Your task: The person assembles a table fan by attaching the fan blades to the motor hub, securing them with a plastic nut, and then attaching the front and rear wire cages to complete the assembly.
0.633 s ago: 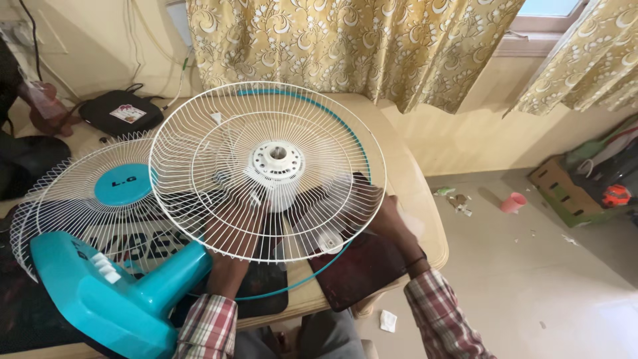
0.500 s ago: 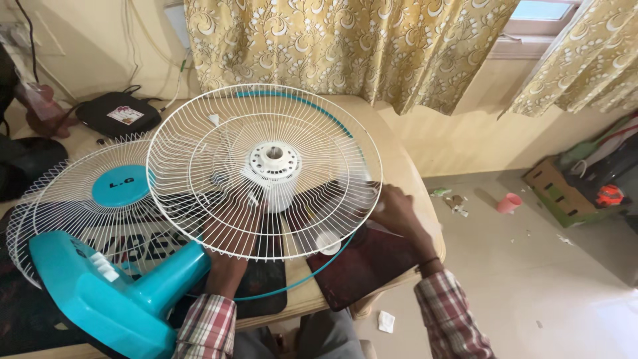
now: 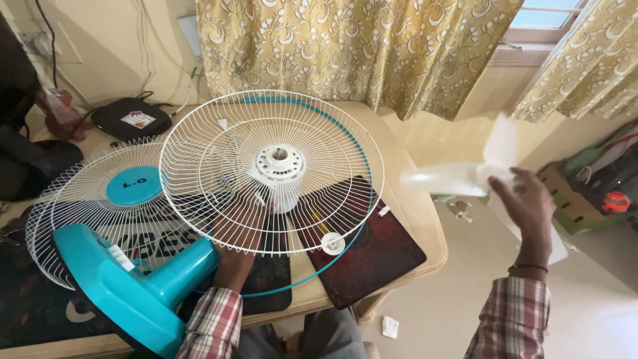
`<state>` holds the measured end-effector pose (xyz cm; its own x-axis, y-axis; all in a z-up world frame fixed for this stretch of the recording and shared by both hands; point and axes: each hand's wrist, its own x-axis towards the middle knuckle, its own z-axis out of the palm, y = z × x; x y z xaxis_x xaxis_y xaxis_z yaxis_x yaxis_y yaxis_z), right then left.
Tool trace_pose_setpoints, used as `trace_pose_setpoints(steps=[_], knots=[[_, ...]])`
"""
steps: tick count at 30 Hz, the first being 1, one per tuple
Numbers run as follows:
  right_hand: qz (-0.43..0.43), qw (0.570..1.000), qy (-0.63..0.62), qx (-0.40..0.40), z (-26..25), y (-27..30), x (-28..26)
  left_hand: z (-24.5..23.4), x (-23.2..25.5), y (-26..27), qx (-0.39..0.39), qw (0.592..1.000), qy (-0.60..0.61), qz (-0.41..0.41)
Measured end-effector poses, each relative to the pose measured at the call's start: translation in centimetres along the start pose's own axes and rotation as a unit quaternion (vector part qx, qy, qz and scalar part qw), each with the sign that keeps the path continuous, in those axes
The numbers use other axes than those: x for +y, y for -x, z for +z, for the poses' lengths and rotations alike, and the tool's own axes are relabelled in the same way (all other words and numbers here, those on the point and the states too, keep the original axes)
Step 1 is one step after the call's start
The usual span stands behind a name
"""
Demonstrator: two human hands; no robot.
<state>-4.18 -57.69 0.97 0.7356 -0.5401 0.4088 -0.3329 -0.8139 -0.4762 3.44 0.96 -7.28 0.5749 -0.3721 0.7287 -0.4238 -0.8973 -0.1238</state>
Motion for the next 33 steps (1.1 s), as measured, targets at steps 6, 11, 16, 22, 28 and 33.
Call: trace_pose_setpoints(steps=[6,11,16,22,28,33], knots=[[-0.062,0.971,-0.225,0.049,0.6,-0.7,-9.4,-0.8,0.2,-0.1,-0.015,0.999,-0.037,0.001],[-0.136,0.948,-0.280,-0.064,4.6,0.5,-20.8,-0.2,0.6,0.5,-0.001,0.992,-0.122,0.021],[-0.325,0.918,-0.191,-0.125,7.2,2.8,-30.5,0.5,0.3,0.6,-0.103,0.993,-0.058,-0.011],[-0.394,0.866,-0.246,-0.186,8.0,4.4,-35.3,-0.1,0.7,2.5,-0.051,0.993,-0.107,0.024],[-0.417,0.827,-0.300,-0.226,9.3,4.4,-35.9,2.4,0.0,2.0,0.023,0.969,0.238,-0.056],[-0.389,0.836,-0.304,-0.238,10.7,4.8,-36.1,2.1,0.8,2.9,0.002,0.976,0.207,-0.063]])
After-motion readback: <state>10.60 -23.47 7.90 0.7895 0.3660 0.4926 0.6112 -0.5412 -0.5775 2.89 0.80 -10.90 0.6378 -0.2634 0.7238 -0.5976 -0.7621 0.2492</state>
